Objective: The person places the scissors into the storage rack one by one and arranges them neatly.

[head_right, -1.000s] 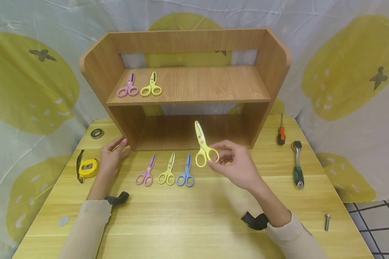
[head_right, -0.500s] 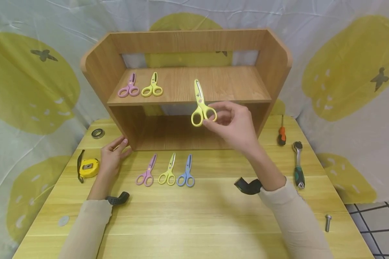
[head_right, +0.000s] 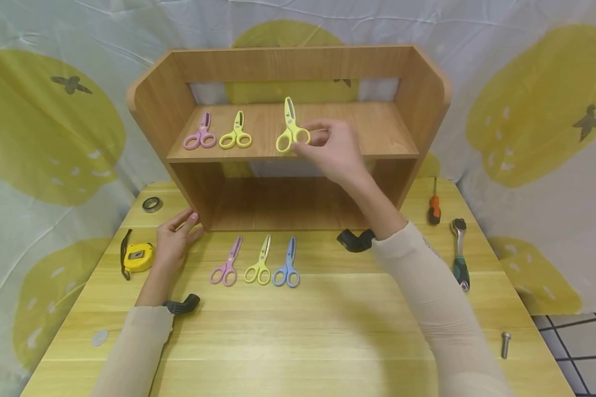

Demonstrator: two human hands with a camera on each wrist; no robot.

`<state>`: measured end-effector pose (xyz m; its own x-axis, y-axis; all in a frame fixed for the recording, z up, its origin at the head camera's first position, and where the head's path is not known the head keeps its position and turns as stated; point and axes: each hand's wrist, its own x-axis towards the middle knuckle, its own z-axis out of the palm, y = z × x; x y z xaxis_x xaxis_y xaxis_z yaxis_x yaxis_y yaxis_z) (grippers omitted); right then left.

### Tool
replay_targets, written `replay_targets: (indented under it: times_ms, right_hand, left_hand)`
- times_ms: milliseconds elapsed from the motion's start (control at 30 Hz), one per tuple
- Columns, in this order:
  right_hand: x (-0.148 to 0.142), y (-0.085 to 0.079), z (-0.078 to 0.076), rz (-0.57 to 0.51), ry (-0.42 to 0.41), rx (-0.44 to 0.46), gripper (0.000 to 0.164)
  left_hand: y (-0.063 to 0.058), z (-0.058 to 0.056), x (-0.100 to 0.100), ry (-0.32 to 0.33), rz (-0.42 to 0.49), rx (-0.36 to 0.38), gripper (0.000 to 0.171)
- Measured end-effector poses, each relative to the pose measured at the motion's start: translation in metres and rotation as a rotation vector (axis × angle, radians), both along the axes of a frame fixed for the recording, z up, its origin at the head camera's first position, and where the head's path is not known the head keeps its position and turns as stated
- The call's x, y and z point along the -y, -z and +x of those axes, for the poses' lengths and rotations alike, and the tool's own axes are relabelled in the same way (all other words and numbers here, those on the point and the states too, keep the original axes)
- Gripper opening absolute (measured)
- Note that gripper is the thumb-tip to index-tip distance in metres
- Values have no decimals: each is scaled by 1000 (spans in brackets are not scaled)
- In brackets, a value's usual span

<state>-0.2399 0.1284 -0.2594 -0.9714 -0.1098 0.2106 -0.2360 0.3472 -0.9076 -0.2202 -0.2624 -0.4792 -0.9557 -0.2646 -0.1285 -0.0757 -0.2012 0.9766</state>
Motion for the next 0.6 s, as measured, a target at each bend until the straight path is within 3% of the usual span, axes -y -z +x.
replay_targets:
  times_ms: [267,600]
  right_hand:
    - [18,-2,-25,-36,-21,53,41]
    - [36,-5,-43,71,-6,106,44]
  left_hand:
    - [0,0,-1,-8,-10,-10,45]
    - [1,1,-3,-20,-14,-12,45]
